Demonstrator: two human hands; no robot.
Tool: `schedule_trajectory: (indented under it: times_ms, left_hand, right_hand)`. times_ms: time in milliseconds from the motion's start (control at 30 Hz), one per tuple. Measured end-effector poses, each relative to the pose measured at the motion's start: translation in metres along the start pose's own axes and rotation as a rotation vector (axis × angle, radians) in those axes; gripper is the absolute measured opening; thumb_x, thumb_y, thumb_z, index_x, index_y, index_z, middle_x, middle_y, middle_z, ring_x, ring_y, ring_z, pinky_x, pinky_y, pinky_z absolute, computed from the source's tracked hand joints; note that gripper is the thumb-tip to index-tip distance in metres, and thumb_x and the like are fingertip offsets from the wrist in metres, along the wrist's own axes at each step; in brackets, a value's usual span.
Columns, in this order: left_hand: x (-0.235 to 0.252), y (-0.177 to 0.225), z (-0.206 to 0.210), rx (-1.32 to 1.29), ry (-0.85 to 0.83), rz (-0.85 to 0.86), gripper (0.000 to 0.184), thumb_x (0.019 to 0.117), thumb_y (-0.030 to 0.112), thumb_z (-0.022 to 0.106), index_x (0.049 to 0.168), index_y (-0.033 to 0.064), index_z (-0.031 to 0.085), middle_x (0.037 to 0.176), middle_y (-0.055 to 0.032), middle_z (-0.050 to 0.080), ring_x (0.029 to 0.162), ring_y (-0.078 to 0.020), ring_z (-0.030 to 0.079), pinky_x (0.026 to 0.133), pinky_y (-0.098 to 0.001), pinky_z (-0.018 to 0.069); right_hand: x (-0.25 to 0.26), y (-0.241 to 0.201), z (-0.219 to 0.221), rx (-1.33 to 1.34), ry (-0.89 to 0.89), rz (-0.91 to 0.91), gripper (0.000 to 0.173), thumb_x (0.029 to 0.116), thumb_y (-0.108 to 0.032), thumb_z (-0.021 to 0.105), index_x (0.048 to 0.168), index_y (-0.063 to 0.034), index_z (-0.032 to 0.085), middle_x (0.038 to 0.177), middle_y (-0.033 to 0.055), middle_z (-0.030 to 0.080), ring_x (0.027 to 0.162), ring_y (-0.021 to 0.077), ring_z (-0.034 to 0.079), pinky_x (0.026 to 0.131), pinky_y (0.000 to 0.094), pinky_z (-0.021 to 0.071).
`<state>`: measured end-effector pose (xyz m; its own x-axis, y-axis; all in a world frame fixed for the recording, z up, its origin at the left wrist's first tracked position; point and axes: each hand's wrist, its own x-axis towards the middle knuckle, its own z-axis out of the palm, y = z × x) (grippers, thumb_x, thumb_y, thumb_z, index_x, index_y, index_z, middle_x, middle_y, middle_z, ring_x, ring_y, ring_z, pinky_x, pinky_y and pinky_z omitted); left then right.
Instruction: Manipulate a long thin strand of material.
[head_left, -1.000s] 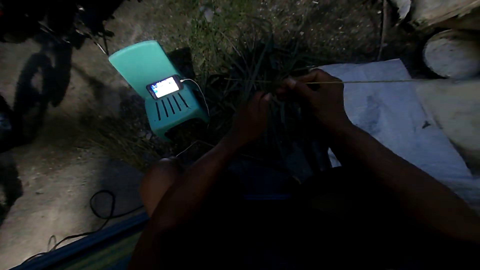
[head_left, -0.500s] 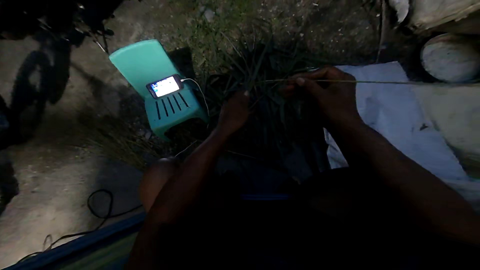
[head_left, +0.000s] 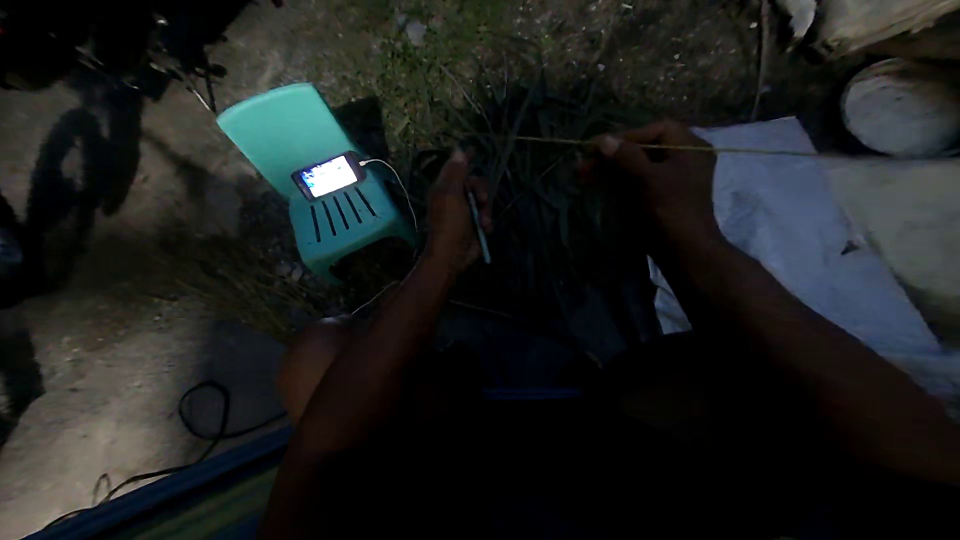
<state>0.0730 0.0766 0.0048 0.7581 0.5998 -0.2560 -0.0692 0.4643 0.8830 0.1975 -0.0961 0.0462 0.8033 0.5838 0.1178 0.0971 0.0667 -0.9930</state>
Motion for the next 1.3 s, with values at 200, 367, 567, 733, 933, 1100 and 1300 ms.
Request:
schedule_trajectory:
  times_ms: [200,367,567,733,933,1100,1300]
  left_hand:
    - [-0.007,0.002,0.002,-0.058,-0.265,-0.027,0.037,0.1119,0.03,0.033,0.142,0.0157,0.05,0.065,0.0052,0.051,0.045,-0.0047,0.049,0.041,-0.0186,0.0461]
    - [-0.007,0.005,0.002,0.164,-0.151,0.055,0.034,0.112,0.028,0.036,0.138,0.0124,0.052,0.068,0.0047,0.051,0.048,-0.0047,0.049,0.042,-0.0185,0.0461]
    - [-0.03,0.002,0.025,0.632,-0.233,0.201,0.042,0.1105,0.027,0.045,0.144,0.0027,0.054,0.081,-0.005,0.06,0.057,-0.0075,0.052,0.051,-0.0237,0.0476]
    - [-0.029,0.006,0.022,0.683,-0.151,0.129,0.047,0.111,0.031,0.044,0.151,0.0067,0.049,0.09,-0.0104,0.062,0.062,-0.0131,0.053,0.056,-0.0294,0.049]
    - [-0.006,0.009,0.002,0.545,0.112,0.002,0.04,0.1112,0.036,0.042,0.137,0.0105,0.058,0.078,-0.0024,0.055,0.053,-0.0079,0.049,0.047,-0.023,0.0452]
    - [-0.034,0.002,0.026,0.794,-0.161,0.31,0.045,0.1118,0.026,0.039,0.145,-0.0007,0.052,0.091,-0.0135,0.066,0.066,-0.0144,0.057,0.061,-0.0316,0.0506]
    - [-0.022,0.002,0.018,0.876,-0.06,0.26,0.047,0.1124,0.029,0.037,0.147,-0.0004,0.051,0.102,-0.0197,0.067,0.083,-0.0229,0.062,0.076,-0.04,0.0523]
  right_hand:
    - [-0.006,0.008,0.006,0.039,-0.16,0.02,0.009,0.1007,-0.008,0.061,0.109,-0.0043,0.064,0.098,0.0013,0.075,0.082,0.0127,0.074,0.08,0.0303,0.064]
    - [-0.007,0.006,0.007,0.066,-0.134,-0.028,0.006,0.1017,-0.007,0.059,0.106,-0.0045,0.062,0.097,0.0024,0.076,0.081,0.0141,0.075,0.077,0.0318,0.0652]
    - [-0.011,0.006,0.013,-0.031,-0.139,-0.05,0.01,0.1027,-0.013,0.06,0.107,-0.0042,0.063,0.095,0.0003,0.076,0.079,0.0103,0.074,0.076,0.0283,0.0637]
    - [-0.009,0.008,0.011,0.02,-0.136,-0.063,0.005,0.1027,-0.01,0.059,0.104,-0.0052,0.062,0.096,0.0017,0.077,0.08,0.0127,0.075,0.076,0.0303,0.0646]
    - [-0.006,0.002,0.006,0.051,-0.087,-0.055,0.003,0.1034,-0.007,0.057,0.102,-0.0065,0.059,0.098,0.0025,0.077,0.081,0.0155,0.076,0.077,0.0328,0.0654]
    - [-0.008,0.005,0.017,-0.037,-0.048,-0.049,0.005,0.1025,-0.012,0.059,0.101,-0.0071,0.061,0.091,-0.0029,0.075,0.077,0.0075,0.073,0.074,0.0264,0.0626]
    - [-0.007,0.008,0.013,0.02,-0.052,-0.038,0.006,0.104,-0.012,0.058,0.101,-0.0068,0.059,0.096,0.0023,0.077,0.081,0.0141,0.076,0.076,0.0315,0.0646]
